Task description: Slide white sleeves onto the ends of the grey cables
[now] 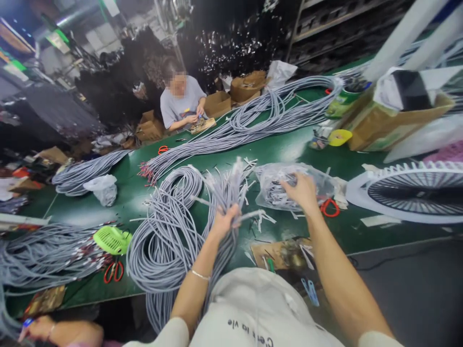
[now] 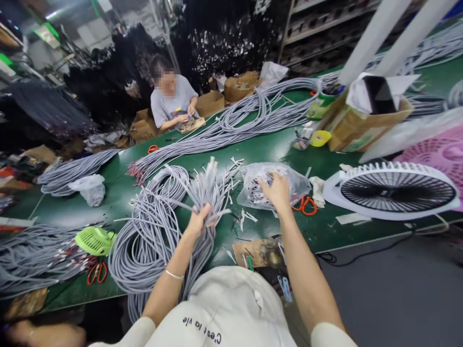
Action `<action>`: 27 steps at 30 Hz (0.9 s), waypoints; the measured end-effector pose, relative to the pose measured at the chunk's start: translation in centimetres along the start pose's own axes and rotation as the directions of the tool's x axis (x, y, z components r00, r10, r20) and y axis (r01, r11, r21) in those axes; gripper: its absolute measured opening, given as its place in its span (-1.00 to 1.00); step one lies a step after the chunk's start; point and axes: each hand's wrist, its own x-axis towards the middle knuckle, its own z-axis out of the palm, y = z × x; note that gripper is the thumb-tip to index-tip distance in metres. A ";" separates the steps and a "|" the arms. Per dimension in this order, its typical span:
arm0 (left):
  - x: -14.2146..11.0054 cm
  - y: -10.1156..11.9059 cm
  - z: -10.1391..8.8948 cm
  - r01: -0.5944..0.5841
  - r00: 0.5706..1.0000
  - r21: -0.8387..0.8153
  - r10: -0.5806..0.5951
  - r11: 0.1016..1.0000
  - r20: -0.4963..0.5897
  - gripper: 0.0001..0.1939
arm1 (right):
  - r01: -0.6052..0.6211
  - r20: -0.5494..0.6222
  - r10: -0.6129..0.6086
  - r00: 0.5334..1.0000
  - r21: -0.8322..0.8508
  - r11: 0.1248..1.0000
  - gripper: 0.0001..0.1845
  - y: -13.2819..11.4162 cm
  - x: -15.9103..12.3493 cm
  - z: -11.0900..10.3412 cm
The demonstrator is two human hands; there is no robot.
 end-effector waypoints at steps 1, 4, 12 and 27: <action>0.6 1.0 -0.7 -0.042 0.995 -0.066 0.036 0.997 -0.092 -0.46 | 0.022 -0.040 -0.024 0.999 -0.063 0.998 -0.55 -0.1 -0.9 -0.1; 1.8 4.1 -4.8 -0.184 0.924 -0.188 0.105 0.965 -0.367 -0.54 | 0.146 -0.094 -0.146 0.985 -0.005 0.989 -0.56 -1.5 -4.3 0.0; -2.4 2.5 -16.7 0.009 0.548 0.257 0.210 0.966 -0.809 -0.63 | -0.041 0.764 -0.254 0.594 0.343 0.938 -0.60 -8.0 -14.0 11.7; -20.7 -18.0 -12.2 0.504 0.698 0.160 -0.291 0.849 -0.655 -0.29 | -0.134 0.866 -0.217 0.450 0.306 0.943 -0.34 -10.8 -17.2 17.8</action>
